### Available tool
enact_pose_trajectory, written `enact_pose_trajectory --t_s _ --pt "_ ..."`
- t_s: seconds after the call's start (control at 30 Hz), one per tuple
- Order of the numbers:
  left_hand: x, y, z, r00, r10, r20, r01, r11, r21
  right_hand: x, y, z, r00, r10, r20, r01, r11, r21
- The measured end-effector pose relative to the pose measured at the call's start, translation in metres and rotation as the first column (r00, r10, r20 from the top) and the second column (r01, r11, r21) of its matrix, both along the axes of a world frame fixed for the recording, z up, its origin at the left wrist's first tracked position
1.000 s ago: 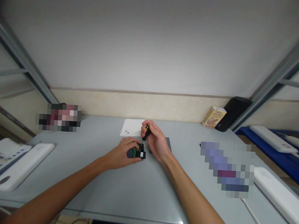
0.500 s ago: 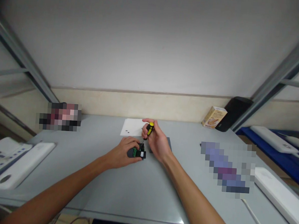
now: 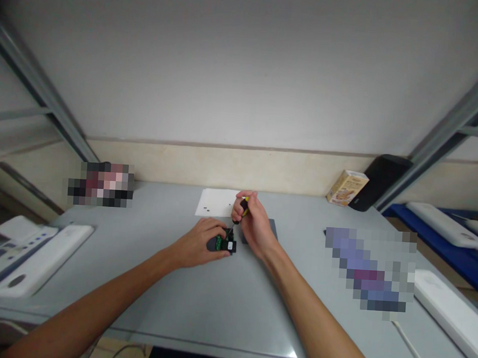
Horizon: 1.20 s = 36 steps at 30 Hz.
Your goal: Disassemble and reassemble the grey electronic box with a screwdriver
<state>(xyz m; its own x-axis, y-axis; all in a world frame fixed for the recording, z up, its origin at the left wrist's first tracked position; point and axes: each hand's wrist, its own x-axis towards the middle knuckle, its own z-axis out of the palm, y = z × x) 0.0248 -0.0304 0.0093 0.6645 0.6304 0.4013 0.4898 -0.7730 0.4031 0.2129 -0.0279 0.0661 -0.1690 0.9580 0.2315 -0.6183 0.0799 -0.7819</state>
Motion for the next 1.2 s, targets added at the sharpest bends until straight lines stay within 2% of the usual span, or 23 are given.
enact_pose_trajectory --t_s 0.13,0.3,0.57,0.73,0.93,1.2 --pt "-0.0002 0.0003 -0.0009 1.000 0.001 0.005 -0.001 1.000 0.007 0.0025 0.0001 0.0013 1.000 -0.007 0.020 0.008 0.999 -0.040" --pt "-0.0002 0.0002 -0.0001 1.000 -0.014 0.012 0.014 1.000 0.010 0.0057 -0.0040 0.0018 0.998 0.003 0.058 -0.002 1.000 -0.006" --pt "-0.0008 0.0004 0.0010 1.000 -0.025 0.011 0.025 1.000 0.000 0.0050 0.0004 0.0013 1.000 -0.016 -0.026 0.015 1.000 -0.011" --pt "-0.0004 0.0002 0.0013 1.000 -0.017 0.013 0.017 1.000 -0.005 0.0069 0.0009 0.0016 0.999 -0.034 0.005 0.034 0.999 -0.037" --pt "-0.0008 0.0011 0.0001 1.000 -0.029 0.013 0.029 1.000 0.006 0.0062 -0.0039 0.0011 0.998 0.021 0.059 -0.021 1.000 0.013" --pt "-0.0014 0.0003 0.0013 0.999 -0.031 0.012 0.031 0.999 0.010 0.0010 0.0033 -0.0060 0.992 -0.094 0.084 0.094 0.996 0.005"
